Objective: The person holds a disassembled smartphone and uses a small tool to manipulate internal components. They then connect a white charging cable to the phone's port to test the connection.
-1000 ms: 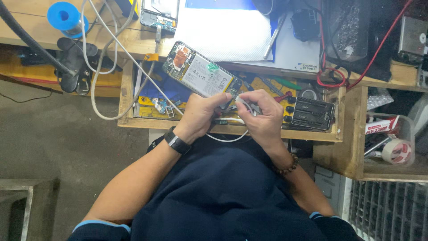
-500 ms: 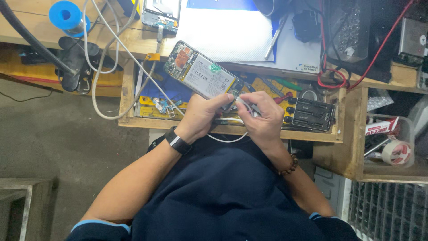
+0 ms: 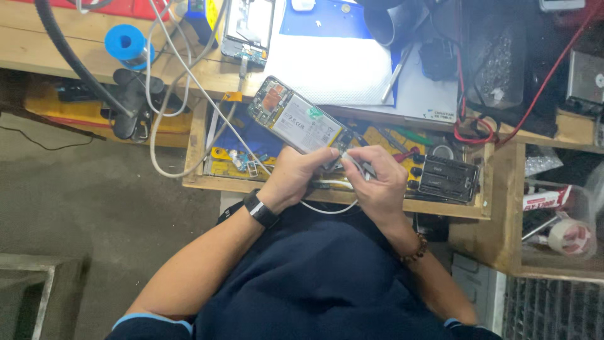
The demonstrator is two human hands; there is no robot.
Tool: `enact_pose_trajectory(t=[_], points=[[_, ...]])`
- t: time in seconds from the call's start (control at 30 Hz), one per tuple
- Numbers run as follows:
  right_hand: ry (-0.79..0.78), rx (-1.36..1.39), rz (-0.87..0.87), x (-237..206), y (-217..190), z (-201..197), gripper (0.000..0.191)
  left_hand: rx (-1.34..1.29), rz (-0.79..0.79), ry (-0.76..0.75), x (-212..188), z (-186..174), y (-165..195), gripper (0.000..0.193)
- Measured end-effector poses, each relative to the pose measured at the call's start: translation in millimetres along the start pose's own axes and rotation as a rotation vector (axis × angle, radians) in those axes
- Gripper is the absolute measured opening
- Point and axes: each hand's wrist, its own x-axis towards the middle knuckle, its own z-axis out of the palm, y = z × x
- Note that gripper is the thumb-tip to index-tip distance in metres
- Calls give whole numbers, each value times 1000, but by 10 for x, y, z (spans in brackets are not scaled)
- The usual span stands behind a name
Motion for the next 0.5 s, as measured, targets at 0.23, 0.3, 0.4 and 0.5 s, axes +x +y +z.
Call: enact_pose_trajectory(t=[0.23, 0.3, 0.4, 0.5], points=[[-10, 20, 9, -7, 16, -6, 13, 36, -21, -1, -11, -25, -25, 24], [-11, 7, 7, -7, 6, -9, 13, 35, -26, -6, -14, -34, -25, 24], [-12, -2, 7, 3, -14, -14, 12, 28, -34, -11, -16, -39, -25, 25], [-24, 21, 6, 8, -32, -26, 13, 10, -40, -24, -17, -44, -23, 26]])
